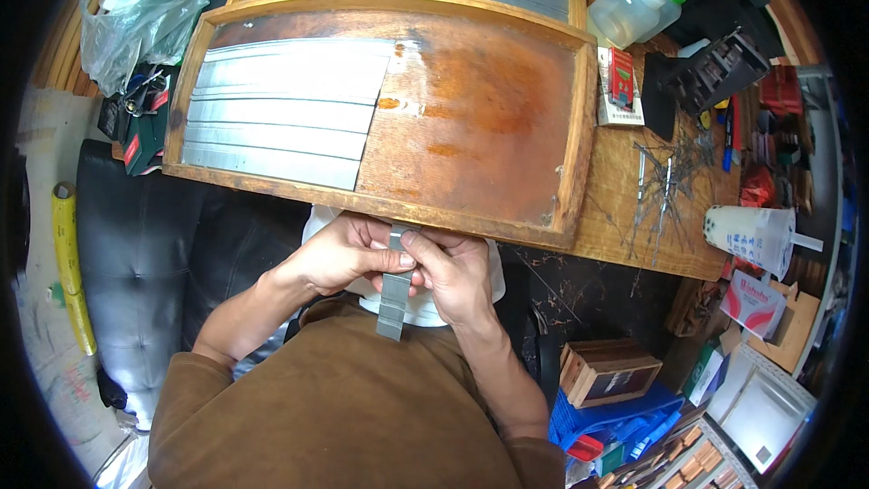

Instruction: The person assembles a metal watch strap by inserting a small pin through the links and securing it. They repeatedly check the fit and alignment of the strap while handling the pin and links with both hands.

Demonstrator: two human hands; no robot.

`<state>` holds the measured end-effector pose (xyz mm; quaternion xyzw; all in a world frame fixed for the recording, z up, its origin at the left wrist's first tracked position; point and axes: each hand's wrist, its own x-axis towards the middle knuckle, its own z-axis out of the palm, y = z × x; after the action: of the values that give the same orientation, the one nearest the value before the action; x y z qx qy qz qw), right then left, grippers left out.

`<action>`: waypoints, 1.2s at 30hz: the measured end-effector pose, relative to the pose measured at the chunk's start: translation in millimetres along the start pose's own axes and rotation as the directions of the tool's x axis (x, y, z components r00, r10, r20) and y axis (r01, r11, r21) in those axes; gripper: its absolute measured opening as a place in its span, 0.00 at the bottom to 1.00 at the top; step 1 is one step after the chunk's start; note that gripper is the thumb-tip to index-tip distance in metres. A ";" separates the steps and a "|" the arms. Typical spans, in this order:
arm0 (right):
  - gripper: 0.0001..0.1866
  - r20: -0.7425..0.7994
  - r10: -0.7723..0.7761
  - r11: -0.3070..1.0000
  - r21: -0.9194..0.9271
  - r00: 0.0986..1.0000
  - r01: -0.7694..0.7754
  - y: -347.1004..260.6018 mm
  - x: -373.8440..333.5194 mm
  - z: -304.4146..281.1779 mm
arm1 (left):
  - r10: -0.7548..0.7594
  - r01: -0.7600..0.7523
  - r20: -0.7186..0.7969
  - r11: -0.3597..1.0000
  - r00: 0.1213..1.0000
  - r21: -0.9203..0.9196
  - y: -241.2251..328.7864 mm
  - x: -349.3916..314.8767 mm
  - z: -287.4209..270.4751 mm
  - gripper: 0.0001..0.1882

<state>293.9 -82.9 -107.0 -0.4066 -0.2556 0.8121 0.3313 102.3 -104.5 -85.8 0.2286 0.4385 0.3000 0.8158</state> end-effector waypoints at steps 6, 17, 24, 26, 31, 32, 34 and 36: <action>0.05 0.034 0.081 0.993 -0.091 0.996 -0.077 -17.6 -23.2 9.5 | 0.002 -0.001 0.031 1.000 1.000 -0.010 1.6 -22.0 12.8 0.09; 0.04 0.062 0.065 0.994 -0.093 0.996 -0.059 -17.9 -30.8 16.0 | 0.001 0.001 0.035 0.999 0.999 -0.041 -7.0 -30.6 14.2 0.09; 0.03 0.076 0.043 0.995 -0.094 0.996 -0.036 -14.6 -30.4 15.7 | 0.017 -0.015 0.051 0.999 0.999 -0.033 -10.6 -30.0 10.2 0.10; 0.04 0.080 0.039 0.995 -0.099 0.996 -0.031 -13.9 -30.2 15.9 | 0.020 -0.018 0.049 0.999 0.999 -0.029 -12.7 -29.8 8.9 0.10; 0.04 0.089 0.041 0.993 -0.117 0.995 -0.030 -13.9 -30.4 16.5 | 0.043 -0.040 0.050 0.998 0.998 -0.048 -12.9 -31.1 9.3 0.10; 0.04 0.085 0.035 0.991 -0.135 0.996 -0.023 -13.6 -30.6 16.4 | 0.052 -0.049 0.051 0.998 0.997 -0.048 -14.4 -31.1 8.9 0.10; 0.04 0.077 0.022 0.985 -0.172 0.997 -0.009 -12.6 -30.5 16.1 | 0.065 -0.063 0.052 0.997 0.997 -0.045 -15.1 -31.4 8.6 0.10; 0.05 0.092 0.022 0.988 -0.154 0.996 -0.007 -12.2 -30.0 15.3 | 0.073 -0.071 0.051 0.997 0.996 -0.041 -15.0 -31.9 8.4 0.10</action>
<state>298.7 -99.6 -75.6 -0.3945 -0.3295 0.8105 0.2809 100.0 -138.2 -72.6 0.2363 0.4024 0.3314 0.8200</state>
